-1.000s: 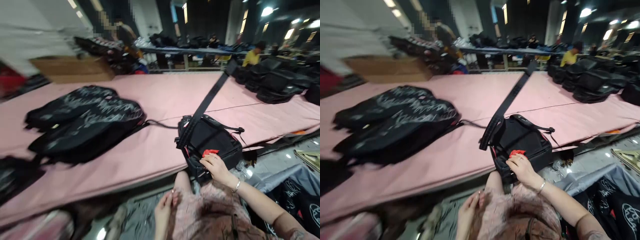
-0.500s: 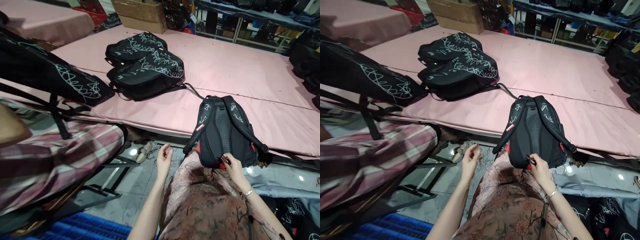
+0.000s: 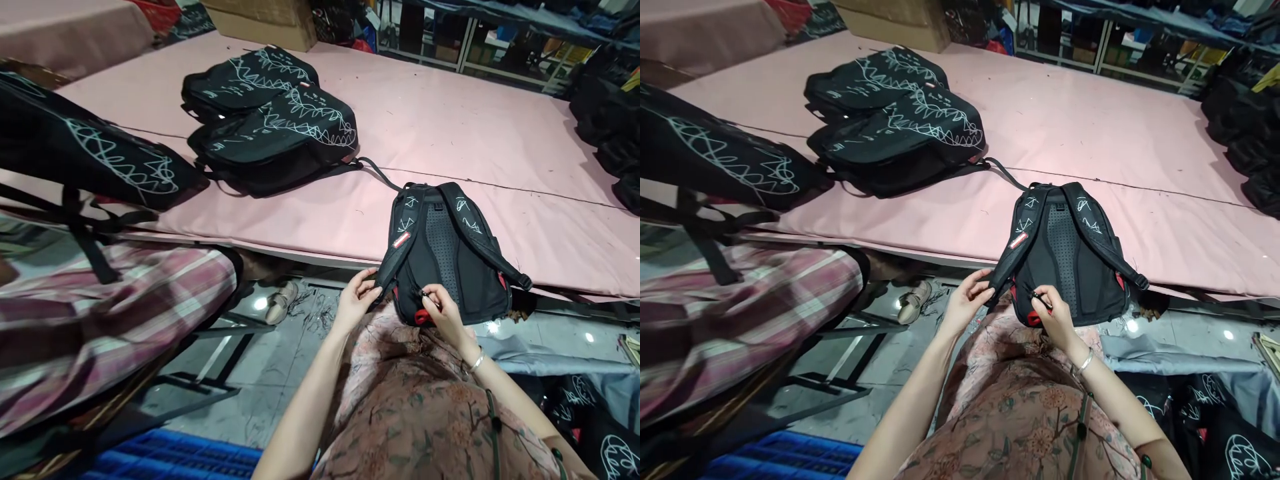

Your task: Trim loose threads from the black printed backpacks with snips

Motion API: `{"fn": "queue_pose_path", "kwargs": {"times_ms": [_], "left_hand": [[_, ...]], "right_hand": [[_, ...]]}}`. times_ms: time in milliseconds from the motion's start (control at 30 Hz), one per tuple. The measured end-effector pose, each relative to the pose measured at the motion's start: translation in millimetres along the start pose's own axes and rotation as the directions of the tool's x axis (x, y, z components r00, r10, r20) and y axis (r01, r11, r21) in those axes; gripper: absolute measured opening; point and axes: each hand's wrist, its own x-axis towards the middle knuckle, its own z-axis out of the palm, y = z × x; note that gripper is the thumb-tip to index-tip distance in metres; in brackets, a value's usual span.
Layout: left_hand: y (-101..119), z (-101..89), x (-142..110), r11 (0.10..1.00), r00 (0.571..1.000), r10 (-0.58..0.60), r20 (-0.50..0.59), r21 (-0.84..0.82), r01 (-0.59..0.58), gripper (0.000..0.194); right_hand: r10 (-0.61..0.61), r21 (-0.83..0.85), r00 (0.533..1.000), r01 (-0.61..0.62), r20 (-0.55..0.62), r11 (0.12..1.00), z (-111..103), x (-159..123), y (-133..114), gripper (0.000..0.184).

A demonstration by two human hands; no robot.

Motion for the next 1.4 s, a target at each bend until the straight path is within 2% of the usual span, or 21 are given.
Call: {"fn": "queue_pose_path", "kwargs": {"times_ms": [133,267,367,467,567,667,800,1033,1200,1333,1400], "left_hand": [[17.2,22.3,-16.6,0.994,0.995,0.091,-0.045,-0.059,-0.093,0.054],[22.5,32.9,-21.2,0.994,0.995,0.081,-0.053,-0.070,-0.084,0.047],[25.7,33.7,-20.5,0.997,0.996,0.066,-0.064,-0.031,-0.068,0.041],[27.7,34.9,-19.2,0.998,0.990,0.067,-0.121,0.019,-0.065,0.029],[27.3,37.8,-18.2,0.996,0.979,0.082,-0.185,0.057,-0.073,0.019],[26.0,40.1,-17.2,0.993,0.965,0.110,-0.238,0.066,-0.097,0.017],[26.0,40.7,-16.0,0.989,0.957,0.142,-0.252,0.072,-0.128,0.016],[29.8,42.6,-18.1,0.986,0.955,0.149,-0.255,0.106,-0.126,0.016],[27.7,44.7,-19.1,0.985,0.943,0.159,-0.291,0.115,-0.131,0.017],[25.4,47.5,-18.0,0.994,0.923,0.093,-0.372,-0.020,-0.108,0.021],[26.1,48.6,-17.7,0.991,0.924,0.055,-0.379,-0.092,-0.097,0.023]], "right_hand": [[0.019,0.204,1.000,-0.014,-0.024,0.979,10.1,14.5,-7.1,0.022],[0.005,0.222,0.999,0.007,-0.053,0.975,15.4,23.0,-8.7,0.022],[-0.045,0.080,0.996,0.051,-0.076,0.995,11.5,20.3,-10.2,0.023],[-0.155,-0.119,0.986,0.147,-0.062,0.982,3.4,14.3,-11.9,0.021],[-0.289,-0.305,0.957,0.277,0.007,0.911,-3.3,10.9,-12.0,0.022],[-0.357,-0.448,0.932,0.349,0.071,0.823,-6.3,11.3,-12.8,0.023],[-0.390,-0.567,0.904,0.417,0.177,0.710,-7.8,15.1,-19.2,0.022],[-0.334,-0.679,0.886,0.461,0.321,0.572,-11.3,21.5,-38.3,0.031],[-0.337,-0.648,0.887,0.461,0.316,0.606,-10.1,22.2,-42.1,0.032],[-0.338,-0.587,0.891,0.454,0.303,0.671,-8.8,24.2,-37.8,0.028],[-0.343,-0.548,0.894,0.448,0.289,0.706,-8.8,26.5,-36.0,0.024]]}}
